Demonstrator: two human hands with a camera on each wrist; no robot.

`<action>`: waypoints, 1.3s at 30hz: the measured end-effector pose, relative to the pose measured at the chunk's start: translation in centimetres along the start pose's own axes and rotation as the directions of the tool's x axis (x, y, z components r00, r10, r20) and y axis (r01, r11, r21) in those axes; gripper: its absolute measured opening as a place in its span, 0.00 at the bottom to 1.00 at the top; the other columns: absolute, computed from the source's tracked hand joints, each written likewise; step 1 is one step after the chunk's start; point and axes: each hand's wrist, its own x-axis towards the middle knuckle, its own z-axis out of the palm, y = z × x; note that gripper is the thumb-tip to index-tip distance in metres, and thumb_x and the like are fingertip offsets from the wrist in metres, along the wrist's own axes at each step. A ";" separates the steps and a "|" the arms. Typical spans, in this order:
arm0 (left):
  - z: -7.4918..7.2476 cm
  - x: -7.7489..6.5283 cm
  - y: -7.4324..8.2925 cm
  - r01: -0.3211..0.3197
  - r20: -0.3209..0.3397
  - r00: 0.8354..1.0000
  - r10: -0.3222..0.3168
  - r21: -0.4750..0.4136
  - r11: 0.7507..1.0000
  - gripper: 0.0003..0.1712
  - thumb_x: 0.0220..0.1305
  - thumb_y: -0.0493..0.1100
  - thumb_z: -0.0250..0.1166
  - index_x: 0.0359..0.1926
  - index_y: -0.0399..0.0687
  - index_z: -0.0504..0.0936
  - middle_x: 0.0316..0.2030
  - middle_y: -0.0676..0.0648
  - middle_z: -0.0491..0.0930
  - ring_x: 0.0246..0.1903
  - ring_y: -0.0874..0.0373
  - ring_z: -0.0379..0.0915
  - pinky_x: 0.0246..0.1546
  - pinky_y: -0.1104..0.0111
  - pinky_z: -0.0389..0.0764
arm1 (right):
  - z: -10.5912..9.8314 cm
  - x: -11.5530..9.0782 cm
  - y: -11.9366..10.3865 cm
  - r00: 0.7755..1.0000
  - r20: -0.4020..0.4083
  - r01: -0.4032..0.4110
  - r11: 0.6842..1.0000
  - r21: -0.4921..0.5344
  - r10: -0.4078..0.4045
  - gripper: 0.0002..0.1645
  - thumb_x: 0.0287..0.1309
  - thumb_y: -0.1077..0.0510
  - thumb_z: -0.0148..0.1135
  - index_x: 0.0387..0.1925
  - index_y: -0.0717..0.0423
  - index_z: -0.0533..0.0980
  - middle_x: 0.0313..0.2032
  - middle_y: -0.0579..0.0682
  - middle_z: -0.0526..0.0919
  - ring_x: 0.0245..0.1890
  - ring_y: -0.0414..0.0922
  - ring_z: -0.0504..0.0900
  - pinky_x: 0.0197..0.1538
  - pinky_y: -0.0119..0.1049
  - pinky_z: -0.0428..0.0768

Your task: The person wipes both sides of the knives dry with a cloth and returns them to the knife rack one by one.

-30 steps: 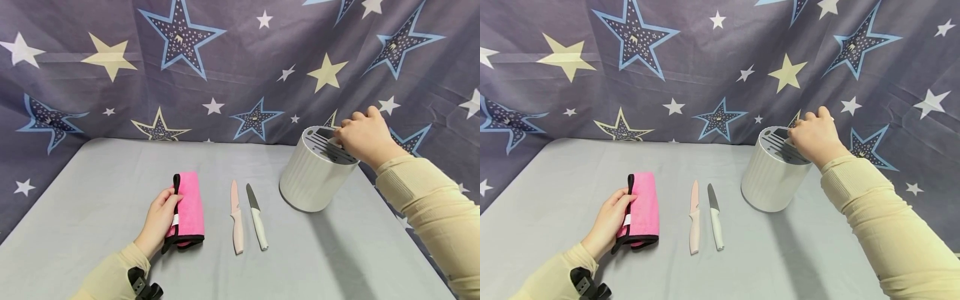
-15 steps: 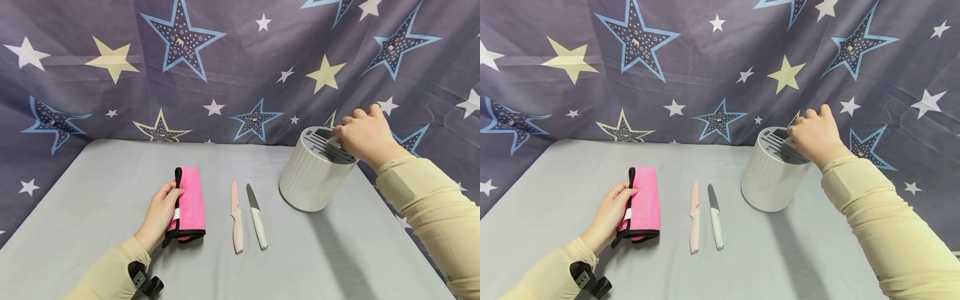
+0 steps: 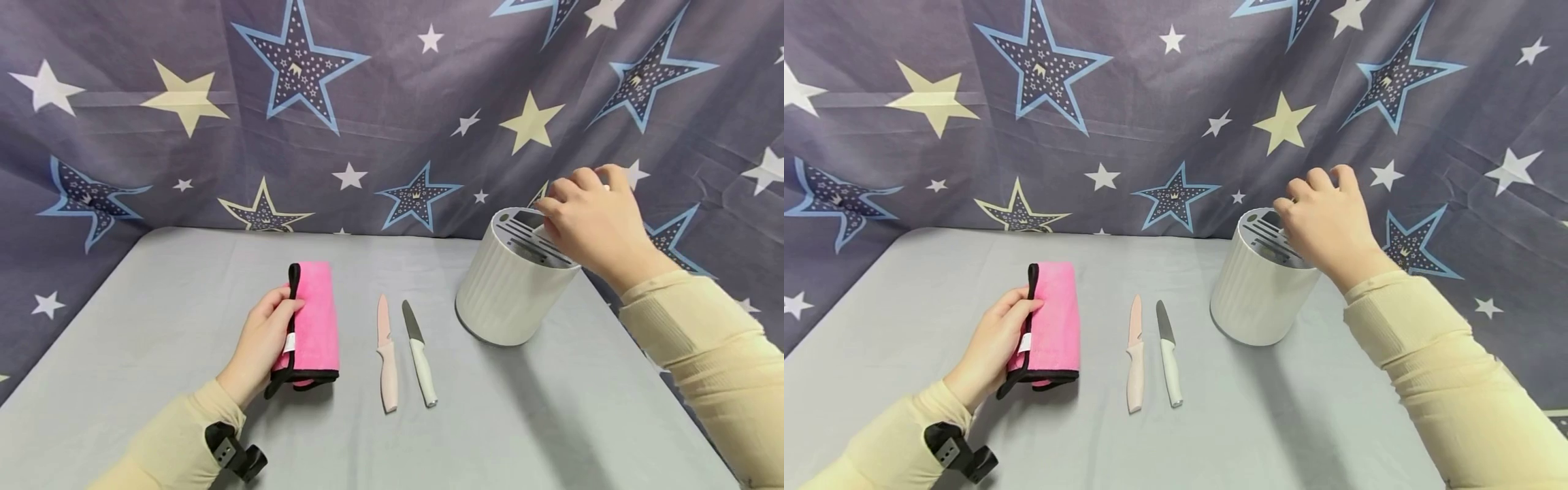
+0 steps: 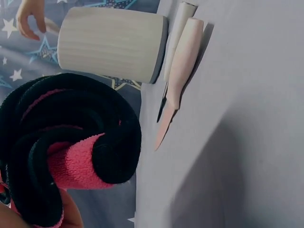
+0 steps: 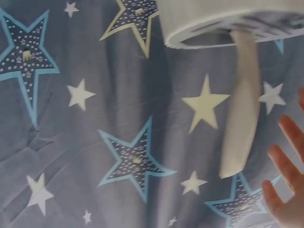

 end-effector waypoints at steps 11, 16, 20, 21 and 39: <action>0.3 -0.4 0.1 0.011 0.019 1.000 -0.011 -0.002 1.000 0.16 0.72 0.47 0.53 0.57 0.48 0.72 0.32 0.53 0.79 0.25 0.58 0.79 0.27 0.62 0.83 | 1.2 -0.7 -5.2 0.988 -0.129 0.089 0.994 0.062 -0.080 0.09 0.52 0.64 0.63 0.37 0.57 0.83 0.34 0.56 0.83 0.39 0.59 0.77 0.43 0.55 0.72; 0.3 -0.5 -0.1 0.009 0.018 1.000 -0.009 -0.006 1.000 0.16 0.72 0.46 0.53 0.56 0.47 0.72 0.32 0.53 0.79 0.25 0.58 0.79 0.27 0.62 0.83 | 2.4 -1.4 -7.9 0.988 -0.133 0.092 0.987 0.130 -0.074 0.09 0.51 0.63 0.65 0.36 0.58 0.83 0.32 0.54 0.83 0.36 0.57 0.77 0.38 0.50 0.72; 0.3 -0.7 -0.1 0.013 0.011 1.000 -0.013 -0.009 1.000 0.16 0.72 0.46 0.53 0.56 0.47 0.72 0.31 0.53 0.78 0.24 0.58 0.79 0.26 0.61 0.83 | 3.5 -1.9 -9.9 0.989 -0.132 0.086 0.977 0.194 -0.061 0.08 0.51 0.63 0.67 0.35 0.59 0.83 0.31 0.54 0.83 0.33 0.55 0.77 0.34 0.46 0.74; 0.3 -0.8 -0.2 0.015 0.010 1.000 -0.015 -0.009 1.000 0.15 0.72 0.46 0.53 0.55 0.47 0.72 0.31 0.53 0.78 0.24 0.58 0.79 0.26 0.61 0.83 | 3.8 -2.1 -10.4 0.989 -0.136 0.084 0.974 0.212 -0.056 0.07 0.50 0.63 0.67 0.34 0.59 0.83 0.30 0.54 0.83 0.32 0.54 0.78 0.34 0.46 0.75; 0.9 -1.7 -1.4 0.041 0.006 0.999 -0.041 0.017 0.999 0.15 0.72 0.46 0.54 0.54 0.45 0.74 0.31 0.52 0.78 0.25 0.58 0.77 0.27 0.63 0.81 | 7.5 -5.5 -17.5 0.988 0.120 -0.136 0.913 0.386 0.096 0.12 0.51 0.56 0.74 0.35 0.58 0.83 0.30 0.48 0.85 0.31 0.49 0.84 0.35 0.42 0.83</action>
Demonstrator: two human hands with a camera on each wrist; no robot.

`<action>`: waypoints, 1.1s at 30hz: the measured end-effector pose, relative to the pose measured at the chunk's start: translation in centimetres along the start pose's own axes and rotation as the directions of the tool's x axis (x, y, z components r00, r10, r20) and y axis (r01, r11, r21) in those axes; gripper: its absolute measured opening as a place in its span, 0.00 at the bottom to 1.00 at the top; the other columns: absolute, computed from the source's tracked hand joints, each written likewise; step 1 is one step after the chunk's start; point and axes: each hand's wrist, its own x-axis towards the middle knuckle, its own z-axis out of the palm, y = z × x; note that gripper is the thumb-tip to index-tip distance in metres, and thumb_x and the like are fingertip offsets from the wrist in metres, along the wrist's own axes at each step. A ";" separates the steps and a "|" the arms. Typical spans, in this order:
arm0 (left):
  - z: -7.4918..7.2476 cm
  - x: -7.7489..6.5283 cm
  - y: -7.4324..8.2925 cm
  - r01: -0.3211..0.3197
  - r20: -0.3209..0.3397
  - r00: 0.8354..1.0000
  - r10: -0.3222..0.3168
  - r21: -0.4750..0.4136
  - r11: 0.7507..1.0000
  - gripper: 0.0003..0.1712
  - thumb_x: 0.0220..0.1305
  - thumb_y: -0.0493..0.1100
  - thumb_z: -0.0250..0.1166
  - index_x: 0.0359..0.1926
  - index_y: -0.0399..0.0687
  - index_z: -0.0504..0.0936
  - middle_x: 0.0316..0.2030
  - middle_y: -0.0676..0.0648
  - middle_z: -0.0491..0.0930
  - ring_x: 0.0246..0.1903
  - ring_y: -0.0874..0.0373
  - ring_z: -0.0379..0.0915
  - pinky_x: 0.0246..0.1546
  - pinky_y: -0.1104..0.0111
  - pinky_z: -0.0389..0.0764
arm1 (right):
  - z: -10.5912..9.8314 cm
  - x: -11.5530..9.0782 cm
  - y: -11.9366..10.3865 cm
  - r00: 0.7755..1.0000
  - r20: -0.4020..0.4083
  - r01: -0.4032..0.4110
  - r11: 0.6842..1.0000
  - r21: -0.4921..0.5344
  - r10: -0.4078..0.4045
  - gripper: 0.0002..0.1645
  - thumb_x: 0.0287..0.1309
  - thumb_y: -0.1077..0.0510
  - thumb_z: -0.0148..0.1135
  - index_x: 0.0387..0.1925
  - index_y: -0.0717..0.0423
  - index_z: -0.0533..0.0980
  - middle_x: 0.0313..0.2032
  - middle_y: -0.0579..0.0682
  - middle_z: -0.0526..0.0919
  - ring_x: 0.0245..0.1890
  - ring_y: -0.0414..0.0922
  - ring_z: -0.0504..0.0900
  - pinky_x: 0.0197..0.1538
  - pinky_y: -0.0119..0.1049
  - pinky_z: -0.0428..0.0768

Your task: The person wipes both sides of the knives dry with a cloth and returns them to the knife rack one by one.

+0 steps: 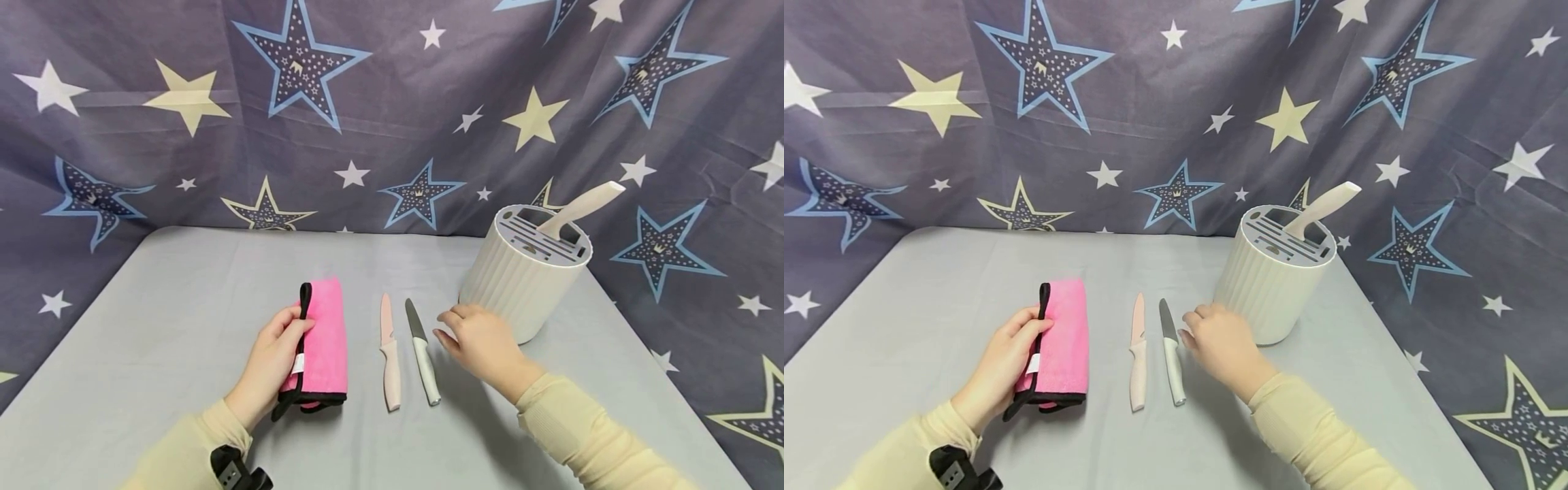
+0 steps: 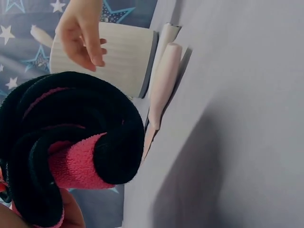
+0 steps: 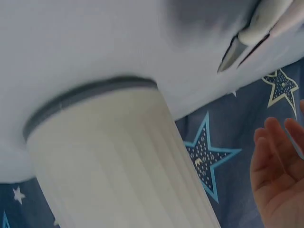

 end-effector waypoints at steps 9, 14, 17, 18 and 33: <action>0.4 0.0 -1.0 0.006 -0.002 1.000 -0.006 0.026 1.000 0.15 0.71 0.45 0.55 0.53 0.45 0.75 0.34 0.50 0.78 0.26 0.58 0.77 0.29 0.64 0.80 | 1.9 -0.5 -1.0 0.960 0.212 -0.206 0.975 0.086 0.184 0.15 0.57 0.49 0.69 0.34 0.58 0.83 0.32 0.50 0.87 0.31 0.50 0.85 0.35 0.46 0.82; 0.5 0.1 -1.3 0.011 -0.006 1.000 -0.011 0.033 0.999 0.15 0.71 0.46 0.55 0.54 0.45 0.76 0.36 0.51 0.79 0.28 0.58 0.77 0.30 0.65 0.80 | 2.9 -0.5 -1.3 0.913 0.325 -0.302 0.944 0.135 0.246 0.15 0.57 0.48 0.69 0.26 0.56 0.80 0.22 0.46 0.81 0.23 0.43 0.78 0.30 0.41 0.78; 0.6 0.1 -1.5 0.013 -0.002 1.000 -0.012 0.033 0.999 0.15 0.71 0.45 0.55 0.54 0.45 0.76 0.34 0.50 0.78 0.27 0.58 0.76 0.29 0.65 0.80 | 3.6 -0.5 -1.4 0.887 0.369 -0.356 0.920 0.160 0.279 0.16 0.56 0.48 0.70 0.21 0.53 0.78 0.19 0.44 0.77 0.20 0.39 0.72 0.27 0.37 0.74; 0.6 0.1 -1.6 0.012 -0.001 1.000 -0.012 0.032 0.999 0.15 0.71 0.45 0.55 0.53 0.44 0.76 0.34 0.50 0.78 0.26 0.58 0.76 0.29 0.65 0.80 | 3.8 -0.5 -1.5 0.880 0.379 -0.371 0.913 0.173 0.286 0.17 0.56 0.48 0.71 0.20 0.52 0.78 0.19 0.44 0.77 0.20 0.39 0.72 0.27 0.36 0.74; 0.9 0.2 -2.1 0.021 0.006 1.000 -0.021 0.027 0.999 0.14 0.70 0.44 0.56 0.52 0.43 0.76 0.32 0.50 0.79 0.25 0.58 0.76 0.29 0.64 0.80 | 5.2 0.0 -2.0 0.764 0.541 -0.514 0.838 0.184 0.350 0.22 0.58 0.45 0.67 0.17 0.50 0.72 0.17 0.43 0.73 0.19 0.41 0.69 0.25 0.33 0.67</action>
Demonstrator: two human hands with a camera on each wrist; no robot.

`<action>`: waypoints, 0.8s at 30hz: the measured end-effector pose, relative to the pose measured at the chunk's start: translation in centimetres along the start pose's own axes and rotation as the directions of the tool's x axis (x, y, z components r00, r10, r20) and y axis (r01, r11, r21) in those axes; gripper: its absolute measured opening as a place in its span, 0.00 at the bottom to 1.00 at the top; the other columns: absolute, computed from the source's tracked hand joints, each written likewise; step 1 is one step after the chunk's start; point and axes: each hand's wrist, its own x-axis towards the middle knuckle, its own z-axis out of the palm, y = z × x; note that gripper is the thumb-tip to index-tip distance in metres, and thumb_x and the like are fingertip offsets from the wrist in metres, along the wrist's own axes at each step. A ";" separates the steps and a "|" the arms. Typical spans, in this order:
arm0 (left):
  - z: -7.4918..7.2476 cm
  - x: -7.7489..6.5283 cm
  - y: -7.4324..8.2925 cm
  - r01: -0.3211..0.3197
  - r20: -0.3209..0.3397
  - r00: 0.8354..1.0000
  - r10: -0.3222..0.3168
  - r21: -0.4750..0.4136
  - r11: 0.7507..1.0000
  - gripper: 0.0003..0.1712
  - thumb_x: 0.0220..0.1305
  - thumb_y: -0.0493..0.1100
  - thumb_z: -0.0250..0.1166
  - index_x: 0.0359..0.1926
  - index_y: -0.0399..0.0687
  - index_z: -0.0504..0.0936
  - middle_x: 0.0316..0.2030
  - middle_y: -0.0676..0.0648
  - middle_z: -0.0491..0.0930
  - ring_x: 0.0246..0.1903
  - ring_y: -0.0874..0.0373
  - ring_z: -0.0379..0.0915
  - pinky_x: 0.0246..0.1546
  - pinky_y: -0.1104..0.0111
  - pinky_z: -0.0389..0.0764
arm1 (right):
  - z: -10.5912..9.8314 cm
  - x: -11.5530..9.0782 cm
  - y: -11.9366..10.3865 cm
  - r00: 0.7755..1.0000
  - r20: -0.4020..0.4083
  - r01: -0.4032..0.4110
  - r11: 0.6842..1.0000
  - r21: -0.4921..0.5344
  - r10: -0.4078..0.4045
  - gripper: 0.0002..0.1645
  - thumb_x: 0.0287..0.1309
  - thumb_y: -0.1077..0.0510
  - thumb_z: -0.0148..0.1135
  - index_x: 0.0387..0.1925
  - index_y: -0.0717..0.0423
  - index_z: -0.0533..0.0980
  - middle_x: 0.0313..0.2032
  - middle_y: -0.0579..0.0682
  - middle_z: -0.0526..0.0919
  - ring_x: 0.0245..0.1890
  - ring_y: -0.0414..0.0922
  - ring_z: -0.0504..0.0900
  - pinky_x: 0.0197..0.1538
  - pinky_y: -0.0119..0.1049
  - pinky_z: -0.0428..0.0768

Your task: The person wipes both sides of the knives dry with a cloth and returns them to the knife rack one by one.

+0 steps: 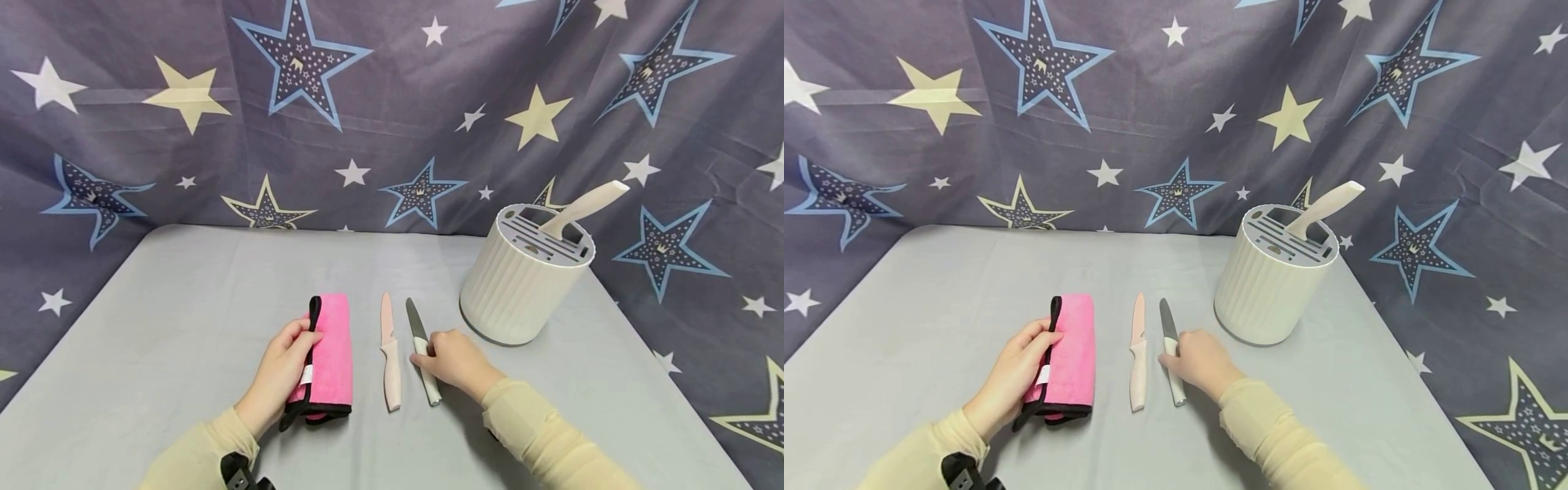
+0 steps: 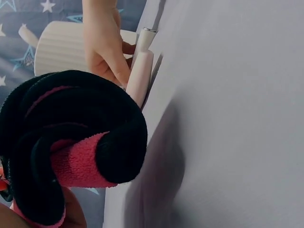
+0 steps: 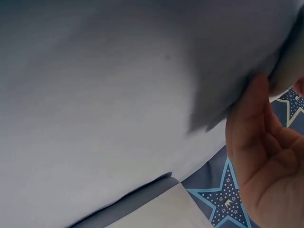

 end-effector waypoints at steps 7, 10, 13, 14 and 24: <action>0.0 0.0 -0.1 -0.005 0.004 1.000 0.005 0.005 1.000 0.15 0.70 0.46 0.57 0.53 0.45 0.77 0.34 0.50 0.79 0.28 0.58 0.76 0.31 0.65 0.79 | 0.0 0.2 -0.3 0.995 0.063 -0.076 0.997 0.031 0.074 0.14 0.50 0.50 0.66 0.20 0.52 0.73 0.20 0.46 0.75 0.21 0.43 0.72 0.26 0.34 0.69; 0.0 0.0 -0.1 -0.010 0.005 1.000 0.010 0.012 1.000 0.15 0.70 0.46 0.57 0.53 0.45 0.77 0.34 0.50 0.79 0.28 0.58 0.76 0.31 0.66 0.79 | 0.0 0.2 -0.3 0.993 0.072 -0.096 0.994 0.042 0.093 0.14 0.49 0.50 0.66 0.20 0.53 0.73 0.20 0.46 0.75 0.21 0.43 0.72 0.26 0.34 0.69; 0.1 0.1 0.0 -0.018 0.001 1.000 0.018 0.029 0.999 0.15 0.70 0.45 0.57 0.52 0.44 0.77 0.34 0.50 0.79 0.29 0.59 0.76 0.32 0.67 0.79 | 0.0 0.2 -0.2 0.992 0.067 -0.108 0.993 0.050 0.104 0.15 0.49 0.49 0.66 0.20 0.53 0.72 0.20 0.47 0.75 0.21 0.43 0.73 0.26 0.34 0.70; 0.1 0.1 0.0 -0.022 0.000 1.000 0.022 0.037 0.999 0.15 0.69 0.45 0.57 0.52 0.44 0.77 0.35 0.50 0.79 0.29 0.59 0.76 0.33 0.67 0.79 | 0.0 0.2 -0.2 0.992 0.064 -0.111 0.992 0.057 0.108 0.15 0.50 0.49 0.66 0.21 0.53 0.72 0.20 0.47 0.75 0.21 0.43 0.73 0.26 0.34 0.70; -0.2 0.3 0.7 -0.061 0.005 0.998 0.061 0.132 0.989 0.16 0.70 0.47 0.57 0.54 0.46 0.77 0.36 0.48 0.80 0.28 0.60 0.76 0.32 0.67 0.79 | -0.4 -0.1 0.3 0.997 -0.045 -0.058 0.993 0.101 0.063 0.11 0.54 0.55 0.64 0.27 0.56 0.71 0.19 0.47 0.73 0.20 0.42 0.71 0.25 0.33 0.70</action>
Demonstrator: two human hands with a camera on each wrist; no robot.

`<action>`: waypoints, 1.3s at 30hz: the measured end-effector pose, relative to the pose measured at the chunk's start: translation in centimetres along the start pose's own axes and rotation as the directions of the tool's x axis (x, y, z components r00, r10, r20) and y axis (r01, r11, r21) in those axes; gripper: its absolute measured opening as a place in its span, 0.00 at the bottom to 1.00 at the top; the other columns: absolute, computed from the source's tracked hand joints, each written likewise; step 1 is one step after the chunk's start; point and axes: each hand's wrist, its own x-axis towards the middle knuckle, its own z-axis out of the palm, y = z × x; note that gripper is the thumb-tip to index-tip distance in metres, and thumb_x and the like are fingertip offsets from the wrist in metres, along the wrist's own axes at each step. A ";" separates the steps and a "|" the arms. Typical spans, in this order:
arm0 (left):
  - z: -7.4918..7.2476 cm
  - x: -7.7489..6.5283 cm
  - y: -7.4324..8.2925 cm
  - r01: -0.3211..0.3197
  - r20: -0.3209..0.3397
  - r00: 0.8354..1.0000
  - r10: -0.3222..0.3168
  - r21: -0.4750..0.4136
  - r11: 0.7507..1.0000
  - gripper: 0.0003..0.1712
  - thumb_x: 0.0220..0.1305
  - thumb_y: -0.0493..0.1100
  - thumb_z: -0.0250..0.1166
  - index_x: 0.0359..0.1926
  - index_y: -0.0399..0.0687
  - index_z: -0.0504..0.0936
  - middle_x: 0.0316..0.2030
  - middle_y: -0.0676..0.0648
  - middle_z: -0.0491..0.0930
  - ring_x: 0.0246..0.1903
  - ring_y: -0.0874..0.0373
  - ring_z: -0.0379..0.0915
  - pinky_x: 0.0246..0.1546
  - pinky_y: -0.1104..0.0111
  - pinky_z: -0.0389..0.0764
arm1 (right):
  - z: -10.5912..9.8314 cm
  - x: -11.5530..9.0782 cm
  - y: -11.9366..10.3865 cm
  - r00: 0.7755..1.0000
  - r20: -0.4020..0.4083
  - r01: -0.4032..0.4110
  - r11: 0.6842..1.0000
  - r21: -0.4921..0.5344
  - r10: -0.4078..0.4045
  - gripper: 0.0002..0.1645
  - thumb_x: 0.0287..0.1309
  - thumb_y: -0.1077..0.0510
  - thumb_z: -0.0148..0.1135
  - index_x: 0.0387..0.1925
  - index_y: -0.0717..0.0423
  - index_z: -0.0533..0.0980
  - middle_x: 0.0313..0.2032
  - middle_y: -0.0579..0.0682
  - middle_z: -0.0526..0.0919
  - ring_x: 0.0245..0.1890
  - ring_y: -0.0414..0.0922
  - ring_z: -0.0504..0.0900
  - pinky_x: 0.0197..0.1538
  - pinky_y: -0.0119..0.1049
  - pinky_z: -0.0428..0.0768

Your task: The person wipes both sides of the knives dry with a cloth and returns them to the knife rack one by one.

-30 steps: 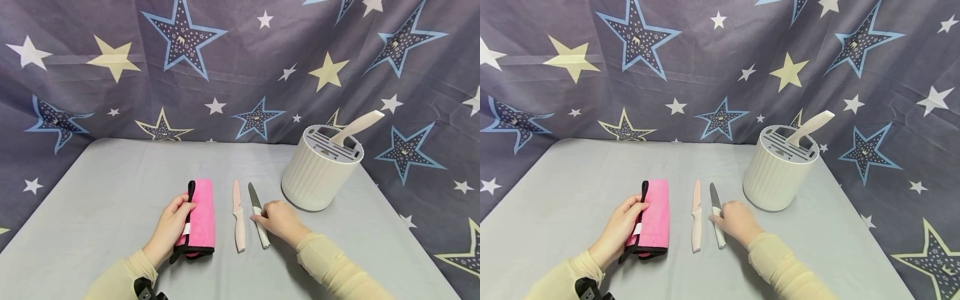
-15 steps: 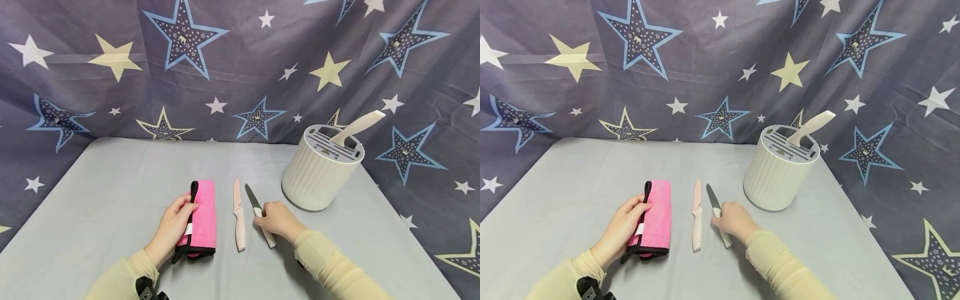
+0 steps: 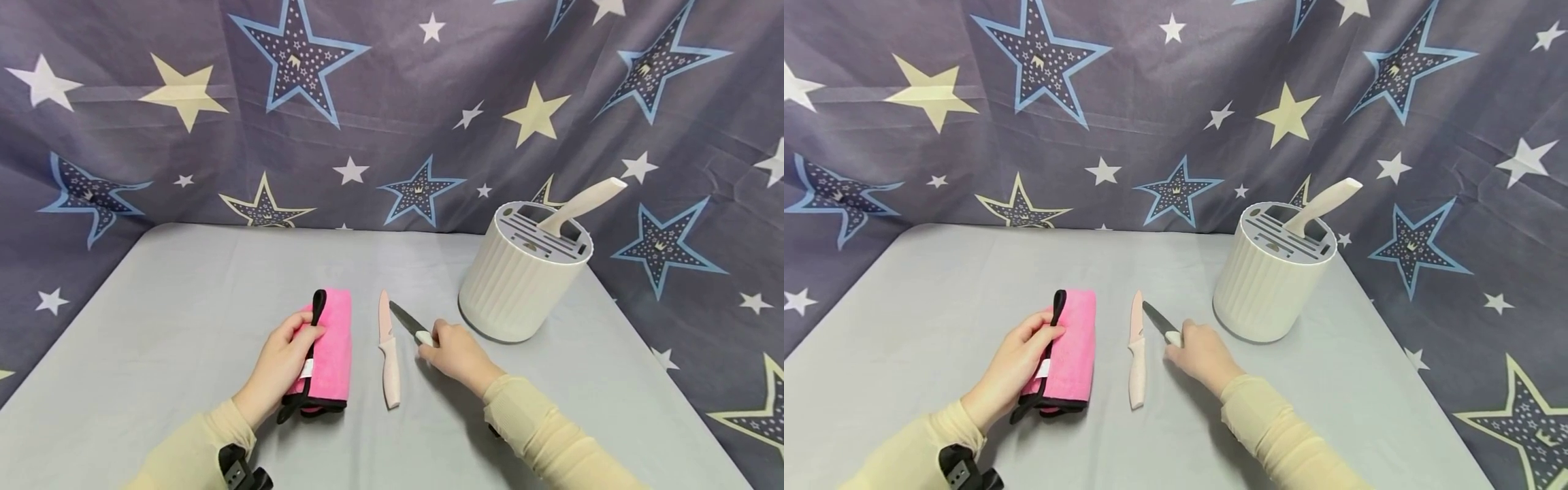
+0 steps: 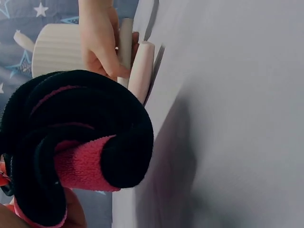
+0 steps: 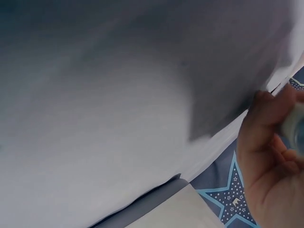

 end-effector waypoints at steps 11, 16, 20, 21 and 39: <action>-0.7 0.2 0.8 -0.131 0.009 0.991 0.131 0.127 0.983 0.15 0.69 0.46 0.59 0.53 0.47 0.79 0.34 0.49 0.80 0.31 0.61 0.74 0.34 0.70 0.76 | -0.7 -0.4 0.0 0.989 -0.139 0.063 0.998 0.015 -0.060 0.09 0.51 0.56 0.63 0.29 0.55 0.71 0.19 0.46 0.72 0.21 0.43 0.71 0.25 0.34 0.69; -1.1 0.4 1.3 -0.220 0.012 0.974 0.225 0.277 0.935 0.15 0.70 0.48 0.59 0.53 0.50 0.80 0.39 0.47 0.82 0.39 0.56 0.72 0.42 0.67 0.73 | -1.2 -0.8 -0.2 0.979 -0.164 0.121 0.992 0.016 -0.117 0.10 0.51 0.56 0.66 0.31 0.53 0.72 0.18 0.43 0.69 0.20 0.41 0.69 0.25 0.33 0.68; -1.3 0.6 1.4 -0.257 0.026 0.965 0.263 0.326 0.910 0.14 0.70 0.48 0.59 0.53 0.51 0.80 0.41 0.46 0.81 0.41 0.53 0.71 0.45 0.64 0.72 | -1.3 -1.1 -0.5 0.978 -0.168 0.132 0.991 0.018 -0.127 0.11 0.51 0.53 0.68 0.32 0.52 0.74 0.19 0.41 0.70 0.21 0.40 0.69 0.25 0.32 0.68; -1.3 0.6 1.4 -0.267 0.028 0.961 0.274 0.336 0.903 0.14 0.70 0.48 0.59 0.53 0.51 0.80 0.41 0.45 0.80 0.41 0.52 0.71 0.46 0.63 0.71 | -1.2 -1.2 -0.5 0.977 -0.171 0.134 0.991 0.016 -0.130 0.11 0.51 0.53 0.68 0.32 0.51 0.74 0.19 0.41 0.70 0.20 0.40 0.69 0.24 0.32 0.68; -1.0 0.5 2.8 -0.532 0.128 0.785 0.606 0.642 0.552 0.13 0.63 0.42 0.62 0.49 0.56 0.82 0.29 0.52 0.65 0.22 0.60 0.59 0.24 0.69 0.63 | -1.2 -2.5 -2.0 0.927 -0.260 0.258 0.963 -0.080 -0.270 0.10 0.48 0.53 0.68 0.32 0.53 0.78 0.20 0.40 0.75 0.18 0.36 0.66 0.22 0.29 0.65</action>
